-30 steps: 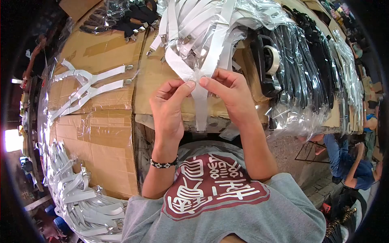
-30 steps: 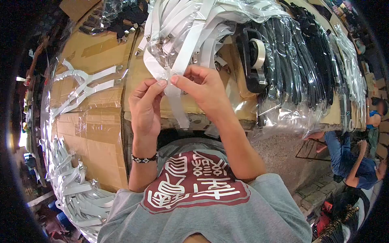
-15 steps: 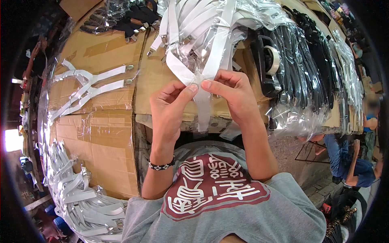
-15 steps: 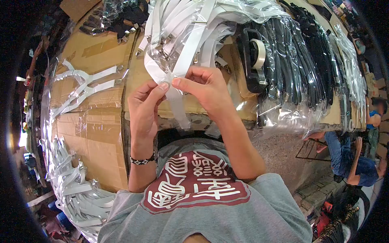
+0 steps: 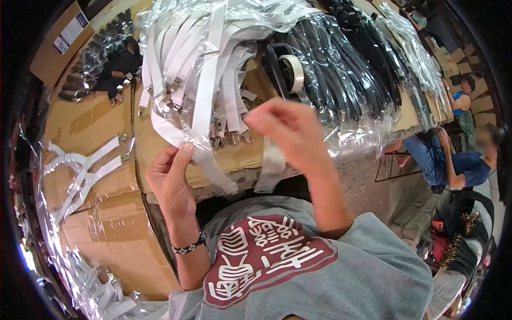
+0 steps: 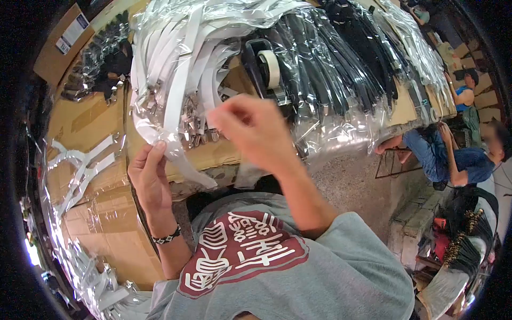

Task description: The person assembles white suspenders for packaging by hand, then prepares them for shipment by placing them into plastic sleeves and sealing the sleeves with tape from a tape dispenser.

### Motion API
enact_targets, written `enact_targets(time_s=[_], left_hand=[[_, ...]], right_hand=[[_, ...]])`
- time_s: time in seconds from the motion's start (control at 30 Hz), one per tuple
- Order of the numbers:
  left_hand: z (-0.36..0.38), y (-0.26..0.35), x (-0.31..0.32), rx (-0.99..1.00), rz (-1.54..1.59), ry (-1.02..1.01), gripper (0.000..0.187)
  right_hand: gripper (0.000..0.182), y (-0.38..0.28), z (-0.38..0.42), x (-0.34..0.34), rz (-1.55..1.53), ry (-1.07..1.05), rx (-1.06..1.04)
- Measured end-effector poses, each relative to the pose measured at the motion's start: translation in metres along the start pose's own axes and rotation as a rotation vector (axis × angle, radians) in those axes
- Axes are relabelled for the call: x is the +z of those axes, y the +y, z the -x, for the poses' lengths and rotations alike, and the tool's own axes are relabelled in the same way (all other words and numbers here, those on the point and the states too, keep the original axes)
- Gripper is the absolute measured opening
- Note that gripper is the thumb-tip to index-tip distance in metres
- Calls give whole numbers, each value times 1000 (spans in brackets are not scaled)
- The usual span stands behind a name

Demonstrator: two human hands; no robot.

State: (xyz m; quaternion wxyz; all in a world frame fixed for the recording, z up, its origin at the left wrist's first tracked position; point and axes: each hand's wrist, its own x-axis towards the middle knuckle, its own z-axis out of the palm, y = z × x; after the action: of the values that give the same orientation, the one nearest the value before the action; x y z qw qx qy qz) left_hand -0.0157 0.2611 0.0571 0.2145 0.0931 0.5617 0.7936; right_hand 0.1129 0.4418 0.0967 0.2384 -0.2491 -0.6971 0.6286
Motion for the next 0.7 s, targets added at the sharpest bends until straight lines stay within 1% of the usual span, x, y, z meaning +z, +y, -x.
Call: enact_targets(time_s=[0.03, 0.1, 0.13, 0.2, 0.3, 0.4, 0.43, 0.47, 0.53, 0.7], left_hand=[[1, 2, -1, 0, -2, -4, 12], [-1, 1, -6, -1, -8, -51, 10], [0, 1, -7, -1, -14, -73, 9], [1, 2, -1, 5, -5, -26, 11], [1, -2, 5, 4, 6, -15, 13], [0, -4, -2, 0, -15, -9, 14], [0, -4, -3, -7, -27, -17, 14], [0, -4, -2, -19, -35, -32, 14], [1, -1, 2, -21, -24, -16, 14], [1, -2, 1, -26, -10, -33, 14]], right_hand=[[24, -6, 0, -22, 111, 68, 2], [27, -3, -10, -59, 361, 305, -129], [28, 4, -18, -79, 492, 285, -119], [31, 20, -34, -112, 754, 255, -101], [36, 23, -48, -120, 729, 41, 164], [33, 38, -54, -123, 542, 16, 195], [28, 29, -53, -120, 506, 24, 254], [27, 33, -56, -122, 440, 9, 261], [29, 31, -58, -121, 457, 27, 331], [30, 31, -57, -124, 518, 6, 381]])
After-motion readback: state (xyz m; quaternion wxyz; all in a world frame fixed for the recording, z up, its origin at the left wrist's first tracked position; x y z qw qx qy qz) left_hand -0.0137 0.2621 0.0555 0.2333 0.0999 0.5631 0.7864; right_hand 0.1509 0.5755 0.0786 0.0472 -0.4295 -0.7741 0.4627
